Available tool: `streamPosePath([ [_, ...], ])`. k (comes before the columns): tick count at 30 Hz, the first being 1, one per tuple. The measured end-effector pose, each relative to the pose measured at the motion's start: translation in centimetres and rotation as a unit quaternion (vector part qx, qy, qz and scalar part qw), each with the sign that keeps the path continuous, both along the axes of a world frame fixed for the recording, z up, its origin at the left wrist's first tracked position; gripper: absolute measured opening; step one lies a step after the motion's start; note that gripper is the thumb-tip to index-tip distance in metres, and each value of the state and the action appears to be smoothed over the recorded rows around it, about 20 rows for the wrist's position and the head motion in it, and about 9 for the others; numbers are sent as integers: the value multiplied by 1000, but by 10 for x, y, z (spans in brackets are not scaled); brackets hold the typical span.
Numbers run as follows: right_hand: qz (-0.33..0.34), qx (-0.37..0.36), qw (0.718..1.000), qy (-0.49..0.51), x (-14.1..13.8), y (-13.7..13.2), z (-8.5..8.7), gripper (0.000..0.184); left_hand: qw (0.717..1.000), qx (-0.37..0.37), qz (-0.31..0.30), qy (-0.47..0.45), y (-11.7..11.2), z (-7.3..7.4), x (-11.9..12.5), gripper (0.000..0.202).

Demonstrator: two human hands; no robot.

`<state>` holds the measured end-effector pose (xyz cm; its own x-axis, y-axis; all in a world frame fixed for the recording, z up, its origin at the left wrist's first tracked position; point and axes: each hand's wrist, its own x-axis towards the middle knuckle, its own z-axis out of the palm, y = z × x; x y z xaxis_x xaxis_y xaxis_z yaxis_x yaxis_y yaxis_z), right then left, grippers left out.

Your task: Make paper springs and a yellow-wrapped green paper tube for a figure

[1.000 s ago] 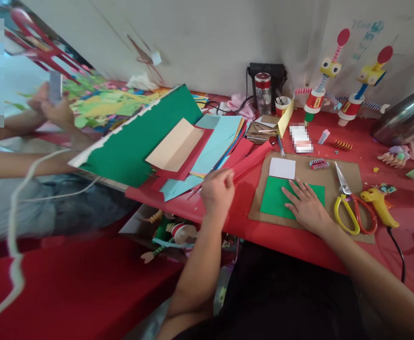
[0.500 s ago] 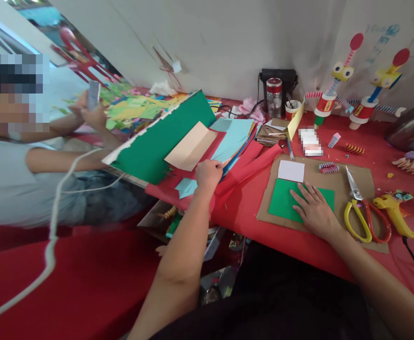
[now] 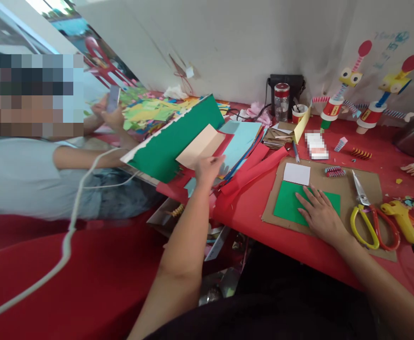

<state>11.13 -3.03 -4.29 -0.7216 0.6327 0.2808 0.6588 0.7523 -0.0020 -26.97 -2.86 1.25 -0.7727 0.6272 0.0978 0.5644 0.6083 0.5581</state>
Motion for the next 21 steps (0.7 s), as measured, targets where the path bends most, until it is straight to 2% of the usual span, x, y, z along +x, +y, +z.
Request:
streamPosePath([
  [2, 0, 1, 1000, -1, 0, 0, 0, 42, 982, 110, 150, 17, -3, 1, -15, 18],
  [4, 0, 5, 1000, -2, -1, 0, 1, 42, 961, 150, 233, 21, -8, 3, -29, 21],
  [7, -1, 5, 1000, -2, -1, 0, 1, 41, 952, 157, 262, -12, -16, 3, -43, 13],
  [10, -3, 0, 1000, -3, 0, 0, 0, 42, 948, 174, 262, -52, -18, 4, -48, 30],
  [12, -4, -4, 1000, -2, -1, 0, -1, 42, 945, 198, 253, -65, -16, 9, -45, 34],
  [14, -4, -11, 1000, 4, -1, -1, -2, 42, 940, 235, 237, -64, -14, 20, -38, 29],
  [16, -5, -25, 1000, 17, -2, -2, -1, 42, 935, 288, 196, -72, -15, 33, -23, 18],
  [17, -4, -37, 999, 30, -2, -2, 0, 41, 931, 320, 152, -86, -18, 40, -13, 13],
  [18, -2, -52, 997, 52, -2, -2, 3, 40, 907, 391, 62, -141, -21, 46, -1, 9],
  [19, -5, -71, 994, 85, 0, -2, 7, 40, 882, 429, -30, -192, -25, 50, 11, 6],
  [20, -13, -94, 987, 130, 2, 0, 12, 41, 862, 446, -92, -223, -30, 53, 25, 11],
  [21, -29, -119, 974, 189, 5, 1, 19, 42, 852, 446, -124, -246, -36, 54, 39, 19],
])
